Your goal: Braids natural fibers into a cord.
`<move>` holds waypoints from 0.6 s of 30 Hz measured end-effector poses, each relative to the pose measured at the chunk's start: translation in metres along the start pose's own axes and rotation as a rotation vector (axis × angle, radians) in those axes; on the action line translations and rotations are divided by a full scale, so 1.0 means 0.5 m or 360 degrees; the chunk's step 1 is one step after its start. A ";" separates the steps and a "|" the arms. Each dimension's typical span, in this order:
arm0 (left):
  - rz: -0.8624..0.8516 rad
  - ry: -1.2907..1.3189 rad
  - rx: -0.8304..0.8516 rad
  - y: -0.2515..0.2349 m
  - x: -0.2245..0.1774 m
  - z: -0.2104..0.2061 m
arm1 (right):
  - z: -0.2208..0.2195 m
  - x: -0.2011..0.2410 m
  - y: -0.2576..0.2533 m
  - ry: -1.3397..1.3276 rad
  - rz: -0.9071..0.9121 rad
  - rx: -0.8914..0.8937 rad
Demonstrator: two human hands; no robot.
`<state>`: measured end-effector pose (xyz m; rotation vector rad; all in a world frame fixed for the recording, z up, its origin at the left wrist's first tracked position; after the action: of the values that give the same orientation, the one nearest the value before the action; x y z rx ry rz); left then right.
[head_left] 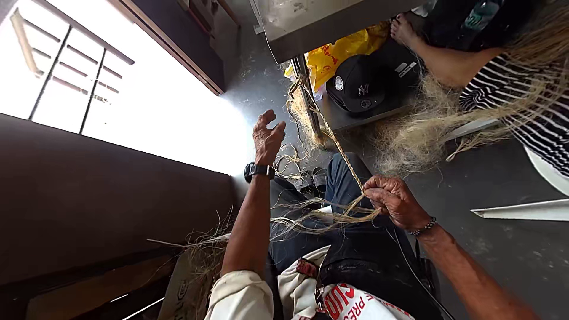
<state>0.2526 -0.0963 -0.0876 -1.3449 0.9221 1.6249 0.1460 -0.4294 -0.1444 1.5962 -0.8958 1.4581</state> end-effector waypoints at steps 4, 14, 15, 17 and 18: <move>0.0098 0.0172 0.0091 -0.107 0.016 -0.072 | 0.015 -0.007 0.004 -0.0032 -0.0023 -0.0080; -0.0102 -0.0248 0.0502 -0.108 0.027 -0.087 | 0.049 -0.018 -0.003 -0.0038 -0.0025 -0.0173; -0.0113 -0.0282 0.0535 -0.078 0.021 -0.076 | 0.051 -0.016 -0.008 -0.0033 -0.0028 -0.0181; -0.0123 -0.0354 0.0612 -0.006 -0.005 -0.052 | 0.053 -0.009 -0.020 -0.0025 -0.0020 -0.0197; -0.0139 -0.0411 0.0656 0.025 -0.014 -0.039 | 0.053 -0.004 -0.028 -0.0021 -0.0009 -0.0198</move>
<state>0.2497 -0.1200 -0.0834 -0.8594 0.9613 1.4053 0.1701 -0.4469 -0.1484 1.5169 -0.9695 1.3623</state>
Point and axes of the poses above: each hand's wrist, its own y-axis away from the middle knuckle, its own z-axis out of the back of the hand, x = y × z, the point moved 4 cm from there along -y, towards the middle knuckle, and after that the axes turned 13 degrees about y, right-handed, at the moved point
